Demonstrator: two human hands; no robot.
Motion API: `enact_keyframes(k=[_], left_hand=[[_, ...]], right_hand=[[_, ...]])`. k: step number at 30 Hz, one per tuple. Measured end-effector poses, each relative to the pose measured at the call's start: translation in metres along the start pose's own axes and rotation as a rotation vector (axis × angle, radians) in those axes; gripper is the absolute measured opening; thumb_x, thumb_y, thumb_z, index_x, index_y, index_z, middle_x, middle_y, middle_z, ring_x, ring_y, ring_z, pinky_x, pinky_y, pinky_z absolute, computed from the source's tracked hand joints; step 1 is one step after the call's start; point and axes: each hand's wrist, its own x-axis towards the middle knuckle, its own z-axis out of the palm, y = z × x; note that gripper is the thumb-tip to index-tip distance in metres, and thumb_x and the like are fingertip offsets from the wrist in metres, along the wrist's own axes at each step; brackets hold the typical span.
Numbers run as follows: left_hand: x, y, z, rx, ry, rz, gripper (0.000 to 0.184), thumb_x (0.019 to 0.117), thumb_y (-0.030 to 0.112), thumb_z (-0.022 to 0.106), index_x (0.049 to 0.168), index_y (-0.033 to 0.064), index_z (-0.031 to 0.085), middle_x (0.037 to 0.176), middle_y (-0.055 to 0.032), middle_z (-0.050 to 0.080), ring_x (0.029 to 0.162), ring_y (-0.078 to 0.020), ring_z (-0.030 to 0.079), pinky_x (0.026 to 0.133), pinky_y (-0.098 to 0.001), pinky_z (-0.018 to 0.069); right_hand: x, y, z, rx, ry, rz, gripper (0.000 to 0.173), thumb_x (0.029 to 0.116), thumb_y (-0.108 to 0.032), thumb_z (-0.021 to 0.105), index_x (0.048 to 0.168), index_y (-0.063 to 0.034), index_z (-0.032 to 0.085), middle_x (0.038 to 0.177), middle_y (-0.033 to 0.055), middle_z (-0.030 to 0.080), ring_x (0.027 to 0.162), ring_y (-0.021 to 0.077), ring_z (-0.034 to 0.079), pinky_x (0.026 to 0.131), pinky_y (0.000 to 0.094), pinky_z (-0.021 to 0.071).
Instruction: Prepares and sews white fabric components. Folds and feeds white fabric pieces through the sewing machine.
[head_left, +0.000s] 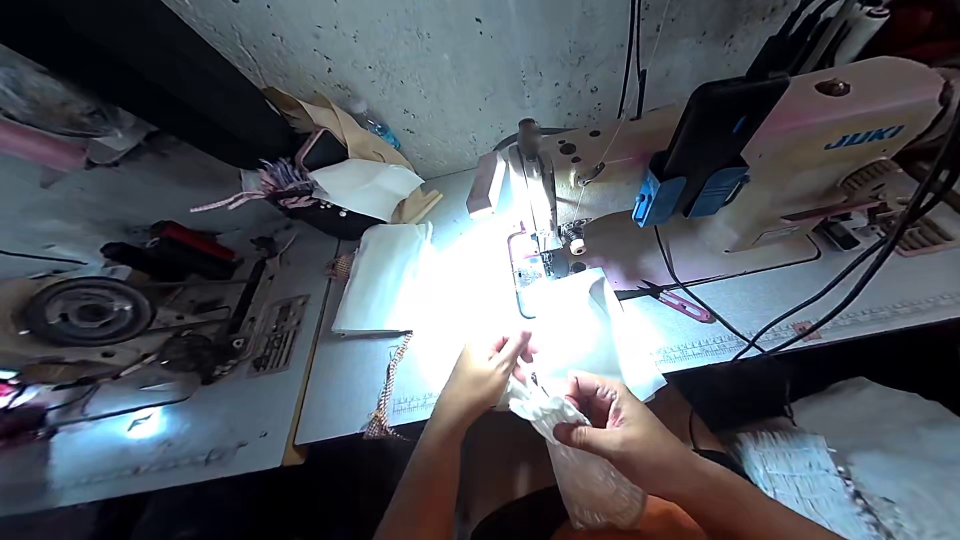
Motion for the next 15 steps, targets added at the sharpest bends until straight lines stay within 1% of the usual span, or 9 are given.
enact_keyframes(k=[1, 3, 4, 6, 7, 10, 11, 13, 15], left_hand=[[0.016, -0.001, 0.007, 0.107, 0.065, -0.047, 0.028, 0.1039, 0.03, 0.061, 0.092, 0.0076, 0.071, 0.076, 0.0035, 0.067, 0.065, -0.0043, 0.062, 0.064, -0.0265, 0.0544], [0.043, -0.009, 0.025, 0.298, 0.07, -0.09, 0.038, 0.0898, 0.043, 0.077, 0.098, 0.0064, 0.069, 0.082, -0.0052, 0.066, 0.076, -0.0196, 0.064, 0.073, -0.0462, 0.0534], [0.051, -0.013, 0.035, 0.354, 0.054, -0.058, 0.037, 0.0854, 0.038, 0.081, 0.098, 0.0062, 0.068, 0.081, -0.0066, 0.065, 0.077, -0.0227, 0.063, 0.073, -0.0494, 0.0519], [0.058, -0.014, 0.048, 0.429, 0.013, 0.056, 0.021, 0.0807, 0.015, 0.079, 0.097, 0.0069, 0.069, 0.081, -0.0072, 0.066, 0.077, -0.023, 0.064, 0.069, -0.0472, 0.0524], [0.058, -0.013, 0.051, 0.452, -0.018, 0.105, 0.021, 0.0797, 0.009, 0.077, 0.099, 0.0073, 0.068, 0.084, -0.0067, 0.066, 0.079, -0.022, 0.064, 0.071, -0.0445, 0.0524], [0.051, -0.016, 0.057, 0.406, -0.067, 0.172, 0.02, 0.0924, 0.015, 0.071, 0.108, 0.0019, 0.071, 0.097, -0.0105, 0.07, 0.09, -0.0223, 0.066, 0.084, -0.0432, 0.0525], [0.045, -0.018, 0.058, 0.345, -0.018, 0.173, 0.021, 0.0961, 0.016, 0.068, 0.109, -0.0001, 0.071, 0.101, -0.0123, 0.072, 0.096, -0.023, 0.069, 0.09, -0.0449, 0.054], [0.033, -0.016, 0.048, 0.101, 0.102, 0.106, 0.024, 0.1022, 0.014, 0.056, 0.115, -0.002, 0.07, 0.106, -0.0093, 0.074, 0.1, -0.0146, 0.07, 0.094, -0.0373, 0.0554], [0.02, -0.015, 0.025, -0.13, 0.279, 0.079, 0.018, 0.1023, 0.008, 0.053, 0.106, -0.0018, 0.068, 0.089, -0.0003, 0.071, 0.079, -0.0024, 0.067, 0.075, -0.0234, 0.0574]], right_hand=[[0.0, 0.002, -0.006, -0.089, 0.065, -0.012, 0.011, 0.0895, 0.0, 0.068, 0.094, -0.0062, 0.061, 0.085, -0.0025, 0.066, 0.079, 0.0034, 0.065, 0.074, 0.0221, 0.0562], [0.011, 0.017, -0.027, -0.375, 0.285, -0.099, 0.008, 0.0907, -0.007, 0.068, 0.096, -0.0027, 0.064, 0.085, -0.0001, 0.064, 0.077, 0.0025, 0.063, 0.07, 0.0192, 0.0551], [0.02, 0.027, -0.043, -0.491, 0.353, -0.136, 0.01, 0.0912, -0.009, 0.067, 0.096, -0.0015, 0.063, 0.085, 0.0014, 0.062, 0.077, 0.0034, 0.061, 0.07, 0.019, 0.0532], [0.03, 0.039, -0.072, -0.512, 0.355, -0.169, 0.013, 0.0907, -0.01, 0.069, 0.097, -0.0012, 0.062, 0.082, 0.0014, 0.06, 0.074, 0.0042, 0.058, 0.069, 0.0199, 0.0505], [0.031, 0.04, -0.079, -0.466, 0.313, -0.201, 0.011, 0.0892, -0.008, 0.069, 0.095, -0.0026, 0.062, 0.081, -0.0005, 0.061, 0.073, 0.0031, 0.059, 0.068, 0.0194, 0.051], [0.024, 0.042, -0.083, -0.352, 0.218, -0.296, 0.012, 0.0875, -0.004, 0.071, 0.095, -0.0029, 0.062, 0.084, -0.0018, 0.065, 0.077, 0.003, 0.064, 0.073, 0.0211, 0.0564], [0.021, 0.043, -0.081, -0.341, 0.209, -0.323, 0.012, 0.0874, -0.003, 0.072, 0.095, -0.0027, 0.062, 0.085, -0.0018, 0.065, 0.078, 0.0028, 0.064, 0.074, 0.0213, 0.0562], [0.017, 0.038, -0.078, -0.332, 0.191, -0.37, 0.013, 0.0868, -0.005, 0.073, 0.094, -0.0042, 0.063, 0.088, -0.0037, 0.065, 0.082, 0.0008, 0.063, 0.079, 0.0205, 0.0558], [0.016, 0.034, -0.077, -0.351, 0.215, -0.331, 0.012, 0.0868, -0.007, 0.074, 0.093, -0.0051, 0.064, 0.087, -0.0053, 0.065, 0.083, -0.0009, 0.063, 0.08, 0.0188, 0.0557]])
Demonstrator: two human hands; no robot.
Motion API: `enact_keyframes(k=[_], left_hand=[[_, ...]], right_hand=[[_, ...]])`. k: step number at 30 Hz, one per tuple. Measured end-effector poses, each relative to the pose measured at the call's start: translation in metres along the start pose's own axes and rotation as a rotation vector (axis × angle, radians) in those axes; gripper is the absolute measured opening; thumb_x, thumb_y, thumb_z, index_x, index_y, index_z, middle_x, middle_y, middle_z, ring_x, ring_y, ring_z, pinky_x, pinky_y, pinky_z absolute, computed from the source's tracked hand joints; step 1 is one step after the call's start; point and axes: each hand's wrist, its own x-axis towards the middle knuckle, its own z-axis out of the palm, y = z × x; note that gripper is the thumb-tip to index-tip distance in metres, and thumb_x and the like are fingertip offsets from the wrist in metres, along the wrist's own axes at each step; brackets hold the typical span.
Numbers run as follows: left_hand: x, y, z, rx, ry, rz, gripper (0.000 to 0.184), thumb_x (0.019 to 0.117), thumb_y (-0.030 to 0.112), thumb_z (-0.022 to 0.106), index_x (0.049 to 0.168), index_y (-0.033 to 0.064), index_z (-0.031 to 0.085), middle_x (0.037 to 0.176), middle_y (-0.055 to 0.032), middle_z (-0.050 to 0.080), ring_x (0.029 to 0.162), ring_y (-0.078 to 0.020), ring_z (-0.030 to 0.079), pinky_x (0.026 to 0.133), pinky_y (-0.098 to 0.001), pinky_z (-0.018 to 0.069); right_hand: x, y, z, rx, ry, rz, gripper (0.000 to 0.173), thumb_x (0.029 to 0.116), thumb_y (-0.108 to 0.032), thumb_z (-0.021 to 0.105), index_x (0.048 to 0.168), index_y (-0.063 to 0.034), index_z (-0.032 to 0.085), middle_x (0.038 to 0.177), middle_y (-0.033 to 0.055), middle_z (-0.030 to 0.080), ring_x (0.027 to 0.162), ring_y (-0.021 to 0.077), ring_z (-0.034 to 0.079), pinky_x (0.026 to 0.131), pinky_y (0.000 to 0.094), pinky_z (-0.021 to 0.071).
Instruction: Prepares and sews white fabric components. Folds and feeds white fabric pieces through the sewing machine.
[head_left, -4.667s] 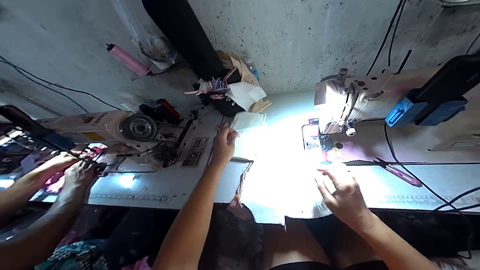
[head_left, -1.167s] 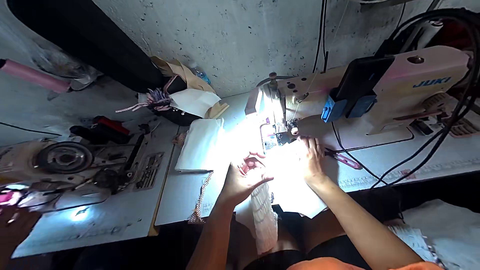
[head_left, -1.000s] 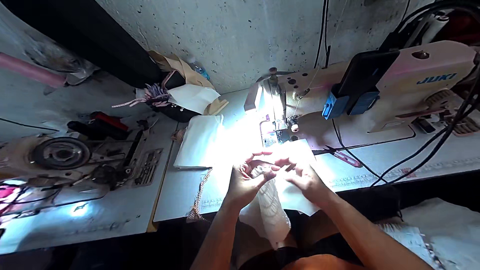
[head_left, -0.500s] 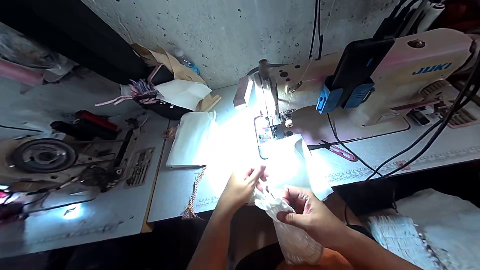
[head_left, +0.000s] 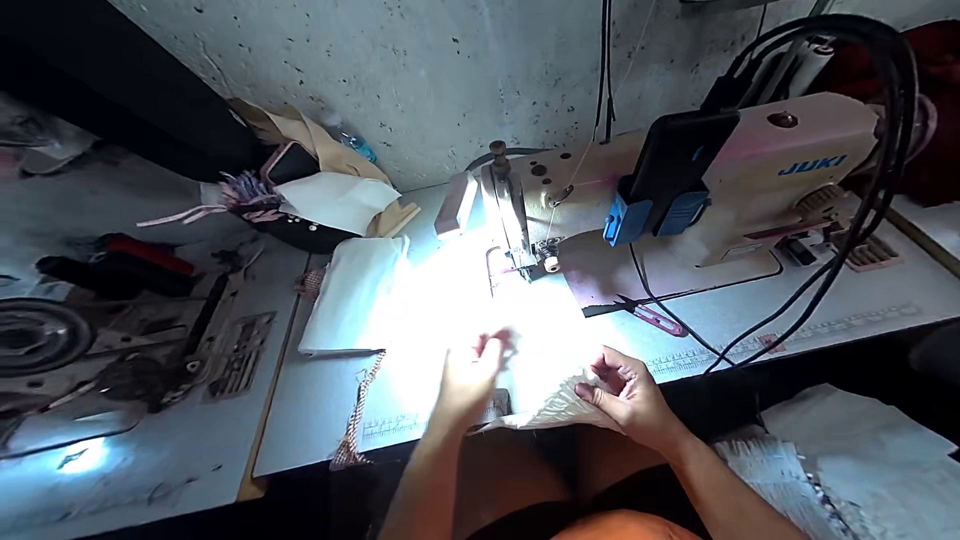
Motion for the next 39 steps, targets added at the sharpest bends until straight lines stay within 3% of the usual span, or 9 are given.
enact_keyframes(k=[5, 10, 12, 16, 22, 25, 29, 32, 39], left_hand=[[0.05, -0.022, -0.087, 0.549, 0.207, 0.024, 0.02, 0.1023, 0.002, 0.054, 0.112, -0.0115, 0.064, 0.093, -0.0267, 0.065, 0.084, -0.0362, 0.065, 0.077, -0.0565, 0.052], [0.031, -0.037, -0.038, 0.841, 0.16, 0.204, 0.039, 0.0985, 0.022, 0.062, 0.124, -0.0075, 0.065, 0.126, -0.0356, 0.061, 0.119, -0.0541, 0.059, 0.097, -0.0689, 0.0462], [0.007, -0.049, -0.005, 0.798, -0.08, 0.485, 0.038, 0.1025, 0.034, 0.055, 0.125, 0.0094, 0.073, 0.118, -0.0164, 0.073, 0.106, -0.0353, 0.072, 0.086, -0.0576, 0.0571], [-0.023, -0.061, 0.01, 0.788, -0.469, 0.486, 0.055, 0.1077, 0.058, 0.026, 0.158, 0.0402, 0.039, 0.169, 0.0047, 0.031, 0.157, -0.0221, 0.024, 0.122, -0.0652, 0.0202], [-0.044, -0.058, 0.005, 0.8, -0.431, 0.521, 0.056, 0.0987, 0.052, 0.054, 0.153, 0.0388, 0.049, 0.161, 0.0006, 0.044, 0.148, -0.0306, 0.043, 0.11, -0.0667, 0.0344], [-0.04, -0.038, -0.017, 0.534, -0.463, 0.314, 0.039, 0.0919, 0.025, 0.066, 0.126, 0.0062, 0.069, 0.132, -0.012, 0.068, 0.129, -0.0311, 0.058, 0.106, -0.0593, 0.0398], [-0.01, -0.024, -0.024, 0.035, -0.261, -0.044, 0.028, 0.1042, 0.009, 0.045, 0.112, 0.0027, 0.071, 0.099, 0.0024, 0.074, 0.093, 0.0009, 0.068, 0.088, -0.0228, 0.0563], [-0.005, -0.009, -0.006, 0.138, -0.242, -0.127, 0.035, 0.1033, 0.03, 0.06, 0.132, 0.0102, 0.066, 0.117, -0.0006, 0.072, 0.11, -0.0068, 0.066, 0.1, -0.0322, 0.0522], [0.012, 0.022, -0.008, 0.547, -0.292, -0.195, 0.036, 0.102, 0.036, 0.062, 0.112, 0.0023, 0.069, 0.091, -0.0103, 0.068, 0.086, -0.021, 0.065, 0.081, -0.0445, 0.0525]], right_hand=[[0.01, 0.008, -0.007, -0.172, -0.048, 0.208, 0.013, 0.086, -0.01, 0.073, 0.093, -0.0048, 0.063, 0.08, -0.0027, 0.062, 0.074, 0.0013, 0.059, 0.07, 0.0184, 0.0509], [0.015, 0.008, -0.004, -0.331, -0.09, 0.249, 0.014, 0.0841, -0.016, 0.073, 0.088, -0.007, 0.063, 0.076, -0.0037, 0.057, 0.07, 0.0018, 0.054, 0.065, 0.0198, 0.0463], [0.007, -0.001, -0.006, -0.37, -0.185, 0.33, 0.015, 0.0849, -0.016, 0.073, 0.091, -0.0044, 0.065, 0.08, 0.0002, 0.06, 0.076, 0.006, 0.057, 0.071, 0.0255, 0.0491], [-0.024, -0.042, -0.011, -0.15, -0.487, 0.316, 0.012, 0.0861, -0.012, 0.073, 0.09, -0.0041, 0.064, 0.077, -0.0009, 0.06, 0.069, 0.0028, 0.057, 0.063, 0.0208, 0.0485], [-0.004, -0.094, 0.041, 0.147, -0.633, -0.184, 0.011, 0.0917, 0.0, 0.065, 0.085, 0.0047, 0.059, 0.084, 0.0123, 0.059, 0.082, 0.0134, 0.058, 0.073, 0.0246, 0.0482], [0.033, -0.056, 0.037, -0.131, -0.27, -0.058, 0.01, 0.0897, -0.003, 0.067, 0.094, 0.0058, 0.069, 0.086, 0.0065, 0.067, 0.079, 0.0034, 0.063, 0.072, 0.0183, 0.0536], [0.062, 0.027, 0.023, -0.352, 0.081, 0.083, 0.009, 0.0831, -0.007, 0.07, 0.085, -0.0008, 0.063, 0.083, 0.004, 0.061, 0.075, 0.0059, 0.056, 0.068, 0.0223, 0.0477], [0.058, 0.032, 0.023, -0.396, 0.131, 0.08, 0.009, 0.0822, -0.008, 0.069, 0.085, -0.0014, 0.063, 0.081, 0.0037, 0.059, 0.073, 0.0055, 0.055, 0.065, 0.0204, 0.0469], [0.058, 0.027, 0.021, -0.455, 0.089, 0.104, 0.013, 0.0859, -0.009, 0.065, 0.095, 0.0007, 0.066, 0.081, 0.0053, 0.061, 0.073, 0.0082, 0.057, 0.067, 0.0232, 0.0488]])
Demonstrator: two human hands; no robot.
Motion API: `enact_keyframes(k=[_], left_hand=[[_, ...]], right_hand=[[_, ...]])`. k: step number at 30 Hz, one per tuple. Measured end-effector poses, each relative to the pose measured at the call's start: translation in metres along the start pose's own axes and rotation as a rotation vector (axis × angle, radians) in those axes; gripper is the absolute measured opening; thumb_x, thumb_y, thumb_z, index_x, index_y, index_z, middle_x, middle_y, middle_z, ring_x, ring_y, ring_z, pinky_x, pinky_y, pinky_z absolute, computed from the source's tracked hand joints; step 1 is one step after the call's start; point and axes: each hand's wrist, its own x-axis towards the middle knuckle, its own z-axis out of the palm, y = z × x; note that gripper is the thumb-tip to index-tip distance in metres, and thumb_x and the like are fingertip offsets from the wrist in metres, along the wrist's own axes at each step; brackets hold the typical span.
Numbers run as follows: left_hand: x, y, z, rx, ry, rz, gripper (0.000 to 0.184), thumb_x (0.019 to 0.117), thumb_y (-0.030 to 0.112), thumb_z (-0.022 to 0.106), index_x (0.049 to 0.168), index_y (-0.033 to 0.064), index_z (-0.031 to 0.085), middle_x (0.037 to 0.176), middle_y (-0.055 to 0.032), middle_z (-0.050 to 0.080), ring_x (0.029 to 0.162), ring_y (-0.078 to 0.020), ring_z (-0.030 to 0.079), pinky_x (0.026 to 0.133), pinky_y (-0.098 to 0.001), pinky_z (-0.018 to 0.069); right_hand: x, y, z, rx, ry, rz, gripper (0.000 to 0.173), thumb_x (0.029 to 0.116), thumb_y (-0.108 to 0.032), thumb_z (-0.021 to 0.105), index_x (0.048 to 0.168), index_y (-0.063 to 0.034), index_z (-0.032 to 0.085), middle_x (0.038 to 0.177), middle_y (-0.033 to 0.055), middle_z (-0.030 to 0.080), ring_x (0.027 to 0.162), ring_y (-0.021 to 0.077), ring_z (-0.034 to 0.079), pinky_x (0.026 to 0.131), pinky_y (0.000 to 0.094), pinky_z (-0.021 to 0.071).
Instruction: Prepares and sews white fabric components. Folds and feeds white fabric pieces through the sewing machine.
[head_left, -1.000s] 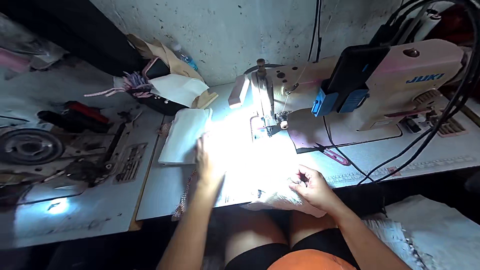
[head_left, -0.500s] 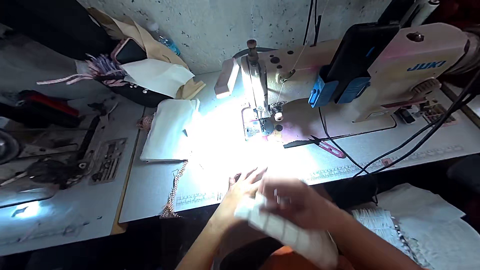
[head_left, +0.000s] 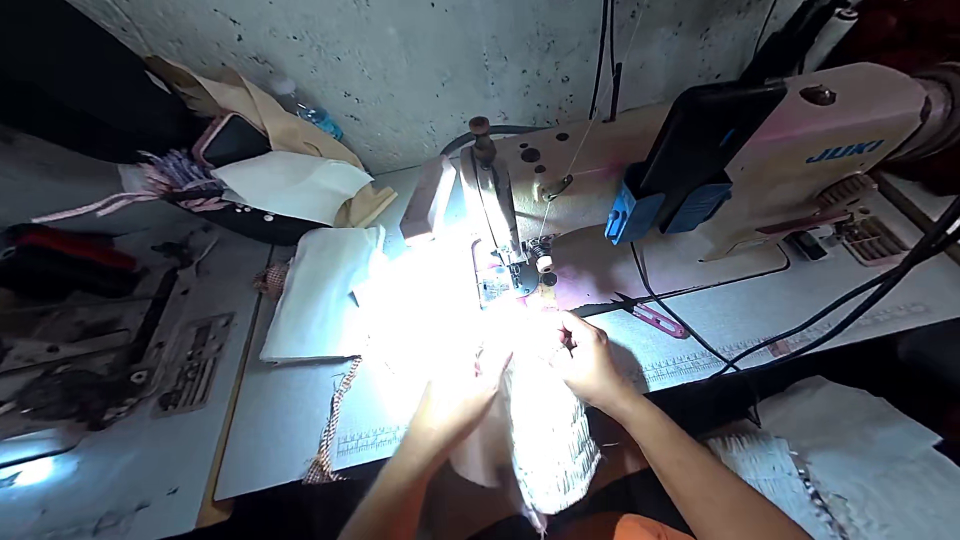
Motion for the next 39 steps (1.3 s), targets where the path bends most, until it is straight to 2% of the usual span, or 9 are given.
enact_keyframes(k=[3, 8, 11, 15, 21, 26, 32, 35, 39], left_hand=[[0.03, -0.001, -0.025, 0.316, -0.17, 0.025, 0.048, 0.0935, 0.029, 0.076, 0.133, 0.0051, 0.064, 0.117, -0.0196, 0.069, 0.111, -0.0349, 0.065, 0.096, -0.0579, 0.0488], [0.041, 0.004, 0.021, 0.433, 0.171, 0.48, 0.04, 0.0883, 0.002, 0.063, 0.127, 0.0057, 0.068, 0.134, -0.0181, 0.063, 0.124, -0.0388, 0.059, 0.097, -0.0571, 0.0492], [0.05, -0.006, 0.054, 0.031, 0.191, 0.57, 0.03, 0.1044, 0.024, 0.049, 0.12, 0.0066, 0.067, 0.116, -0.0052, 0.069, 0.114, -0.0154, 0.064, 0.099, -0.0379, 0.0506], [0.061, -0.025, 0.066, -0.245, 0.23, 0.564, 0.021, 0.1014, 0.027, 0.058, 0.101, 0.0084, 0.068, 0.097, 0.0003, 0.066, 0.097, -0.0053, 0.062, 0.088, -0.0255, 0.0502], [0.057, -0.031, 0.071, -0.347, 0.292, 0.63, 0.012, 0.1013, 0.014, 0.056, 0.098, 0.005, 0.063, 0.102, -0.0035, 0.066, 0.1, -0.0075, 0.063, 0.09, -0.0251, 0.0519], [0.06, -0.029, 0.078, -0.362, 0.255, 0.621, 0.028, 0.0992, 0.028, 0.067, 0.115, 0.0058, 0.064, 0.098, -0.0002, 0.066, 0.09, -0.0044, 0.062, 0.083, -0.0227, 0.0526], [0.053, -0.01, 0.051, -0.089, 0.169, 0.554, 0.024, 0.0978, 0.033, 0.067, 0.091, 0.011, 0.073, 0.095, 0.001, 0.068, 0.095, -0.008, 0.063, 0.087, -0.0315, 0.0507], [0.062, -0.02, 0.06, 0.066, 0.211, 0.639, 0.028, 0.0993, 0.034, 0.062, 0.097, 0.0083, 0.073, 0.091, -0.0051, 0.068, 0.092, -0.0206, 0.064, 0.084, -0.0426, 0.0489], [0.061, -0.025, 0.071, 0.076, 0.223, 0.561, 0.024, 0.1014, 0.027, 0.057, 0.101, 0.0073, 0.07, 0.082, -0.0026, 0.066, 0.077, -0.0147, 0.063, 0.074, -0.0359, 0.0502]], right_hand=[[-0.001, -0.003, 0.002, -0.027, 0.02, 0.023, 0.015, 0.0845, -0.008, 0.066, 0.098, -0.0014, 0.063, 0.081, 0.0053, 0.061, 0.071, 0.0098, 0.059, 0.065, 0.0249, 0.0499], [0.002, -0.009, 0.002, -0.018, -0.043, 0.106, 0.036, 0.0853, -0.012, 0.072, 0.118, -0.0017, 0.061, 0.088, 0.0093, 0.064, 0.079, 0.0179, 0.063, 0.073, 0.0353, 0.0548], [0.003, -0.01, -0.001, 0.005, -0.083, 0.119, 0.036, 0.0865, -0.01, 0.068, 0.12, -0.0002, 0.061, 0.09, 0.0108, 0.066, 0.082, 0.0185, 0.064, 0.077, 0.0362, 0.0543], [0.009, -0.002, -0.009, 0.233, -0.133, 0.089, 0.023, 0.0905, -0.014, 0.067, 0.109, -0.0012, 0.067, 0.08, 0.0012, 0.064, 0.069, 0.0024, 0.058, 0.066, 0.0198, 0.0501], [0.009, 0.007, 0.001, 0.31, 0.139, 0.033, 0.002, 0.0879, -0.004, 0.068, 0.089, -0.005, 0.068, 0.077, -0.0009, 0.064, 0.068, 0.002, 0.06, 0.063, 0.018, 0.051], [-0.003, 0.0, 0.007, 0.07, 0.266, -0.014, 0.006, 0.0877, -0.006, 0.071, 0.091, -0.0035, 0.067, 0.082, 0.0034, 0.067, 0.069, 0.0047, 0.062, 0.064, 0.0191, 0.0545], [0.0, -0.007, 0.002, 0.112, 0.249, 0.056, 0.014, 0.0851, -0.002, 0.071, 0.097, -0.004, 0.065, 0.078, 0.0014, 0.064, 0.066, 0.0028, 0.061, 0.061, 0.017, 0.0529], [0.0, -0.004, 0.004, -0.102, 0.224, 0.055, 0.011, 0.0871, -0.006, 0.069, 0.097, -0.004, 0.065, 0.078, 0.0038, 0.063, 0.066, 0.0082, 0.059, 0.062, 0.0228, 0.0515], [0.008, -0.008, 0.002, -0.18, 0.189, 0.097, 0.027, 0.0843, -0.009, 0.078, 0.103, -0.0041, 0.06, 0.072, 0.0033, 0.059, 0.06, 0.0118, 0.058, 0.057, 0.0278, 0.0505]])
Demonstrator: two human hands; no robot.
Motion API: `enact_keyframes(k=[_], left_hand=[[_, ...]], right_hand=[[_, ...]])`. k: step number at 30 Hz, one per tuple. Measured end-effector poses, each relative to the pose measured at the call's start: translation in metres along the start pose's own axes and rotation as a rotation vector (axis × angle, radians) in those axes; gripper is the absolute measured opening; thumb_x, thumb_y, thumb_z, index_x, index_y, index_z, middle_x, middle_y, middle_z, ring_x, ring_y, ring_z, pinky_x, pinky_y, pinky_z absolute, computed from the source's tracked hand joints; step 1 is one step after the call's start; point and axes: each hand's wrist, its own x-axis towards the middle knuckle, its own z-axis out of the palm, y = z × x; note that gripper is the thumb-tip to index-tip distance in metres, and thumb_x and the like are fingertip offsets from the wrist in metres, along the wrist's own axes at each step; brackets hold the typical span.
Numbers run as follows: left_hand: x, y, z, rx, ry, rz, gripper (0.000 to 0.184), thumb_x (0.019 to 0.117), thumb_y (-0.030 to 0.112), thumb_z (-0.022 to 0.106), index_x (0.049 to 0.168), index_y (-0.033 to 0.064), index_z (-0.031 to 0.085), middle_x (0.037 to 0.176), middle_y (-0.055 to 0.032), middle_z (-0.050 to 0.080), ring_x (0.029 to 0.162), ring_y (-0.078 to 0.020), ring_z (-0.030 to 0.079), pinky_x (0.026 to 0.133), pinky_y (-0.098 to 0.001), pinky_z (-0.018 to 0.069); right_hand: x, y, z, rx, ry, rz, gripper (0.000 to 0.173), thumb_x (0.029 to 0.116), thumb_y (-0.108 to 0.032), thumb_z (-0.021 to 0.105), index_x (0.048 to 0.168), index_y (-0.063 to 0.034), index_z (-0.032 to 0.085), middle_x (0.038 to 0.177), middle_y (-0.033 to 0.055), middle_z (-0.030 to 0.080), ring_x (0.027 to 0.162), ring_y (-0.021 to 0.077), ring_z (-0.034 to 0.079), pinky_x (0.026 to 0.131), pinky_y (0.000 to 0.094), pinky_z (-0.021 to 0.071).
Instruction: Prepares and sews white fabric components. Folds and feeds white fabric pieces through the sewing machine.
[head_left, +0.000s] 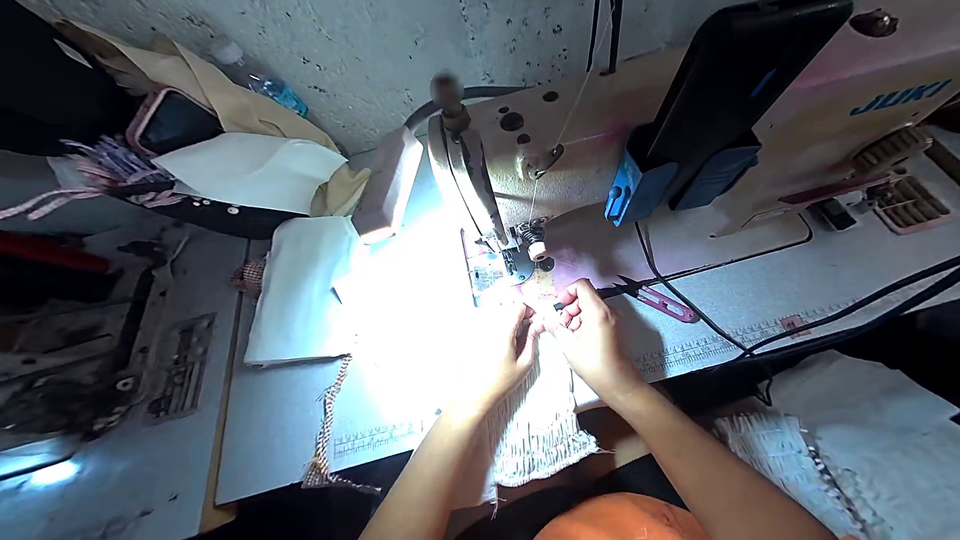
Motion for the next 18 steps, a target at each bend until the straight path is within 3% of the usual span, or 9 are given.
enact_keyframes(k=[3, 8, 11, 14, 16, 18], left_hand=[[0.0, 0.008, -0.004, 0.002, 0.005, -0.092, 0.023, 0.101, 0.024, 0.053, 0.097, 0.0078, 0.069, 0.081, -0.0024, 0.064, 0.081, -0.0156, 0.062, 0.075, -0.0364, 0.0484], [0.002, 0.017, -0.005, -0.048, 0.081, -0.099, 0.023, 0.1031, 0.025, 0.048, 0.096, 0.0086, 0.062, 0.071, 0.0019, 0.055, 0.065, -0.008, 0.055, 0.061, -0.0269, 0.0462], [0.002, 0.01, -0.006, -0.113, 0.098, -0.095, 0.033, 0.099, 0.045, 0.062, 0.1, 0.0127, 0.07, 0.084, 0.0013, 0.065, 0.078, -0.0098, 0.062, 0.071, -0.033, 0.0499], [0.003, 0.006, -0.007, -0.249, 0.067, -0.181, 0.021, 0.095, 0.036, 0.071, 0.095, 0.0152, 0.073, 0.086, 0.0059, 0.07, 0.079, -0.0007, 0.064, 0.071, -0.0234, 0.0522], [0.005, 0.009, -0.008, -0.256, 0.052, -0.238, 0.017, 0.0955, 0.032, 0.07, 0.089, 0.0157, 0.072, 0.079, 0.0081, 0.066, 0.07, 0.0015, 0.059, 0.064, -0.0199, 0.0481], [0.006, 0.014, -0.008, -0.117, 0.056, -0.25, 0.022, 0.0964, 0.034, 0.065, 0.083, 0.0161, 0.067, 0.067, 0.0087, 0.055, 0.059, -0.0018, 0.051, 0.056, -0.0234, 0.0416]], right_hand=[[0.003, 0.005, -0.003, 0.143, -0.044, 0.049, 0.033, 0.0811, -0.004, 0.078, 0.107, -0.0068, 0.058, 0.071, 0.0001, 0.06, 0.057, 0.0069, 0.055, 0.054, 0.0224, 0.0474], [0.003, 0.004, -0.008, 0.389, -0.114, 0.101, 0.026, 0.0871, -0.004, 0.073, 0.111, -0.0065, 0.064, 0.079, 0.0001, 0.065, 0.065, 0.0044, 0.062, 0.06, 0.0187, 0.0536], [0.003, -0.002, -0.011, 0.302, -0.105, 0.121, 0.016, 0.087, -0.001, 0.071, 0.102, -0.0044, 0.071, 0.08, 0.0019, 0.067, 0.068, 0.004, 0.063, 0.064, 0.0183, 0.0538], [0.003, -0.003, -0.006, 0.184, -0.063, 0.09, 0.004, 0.0865, -0.003, 0.072, 0.088, -0.0064, 0.07, 0.076, 0.0003, 0.068, 0.065, 0.0025, 0.061, 0.061, 0.0186, 0.0515], [0.003, -0.004, -0.004, 0.136, -0.036, 0.078, 0.003, 0.0863, -0.005, 0.072, 0.086, -0.0068, 0.071, 0.078, 0.0006, 0.067, 0.065, 0.0035, 0.06, 0.061, 0.02, 0.0513], [0.003, -0.006, -0.002, 0.095, -0.03, 0.058, 0.001, 0.0876, -0.006, 0.073, 0.087, -0.0071, 0.073, 0.081, 0.0011, 0.069, 0.066, 0.0041, 0.061, 0.063, 0.0204, 0.0527]])
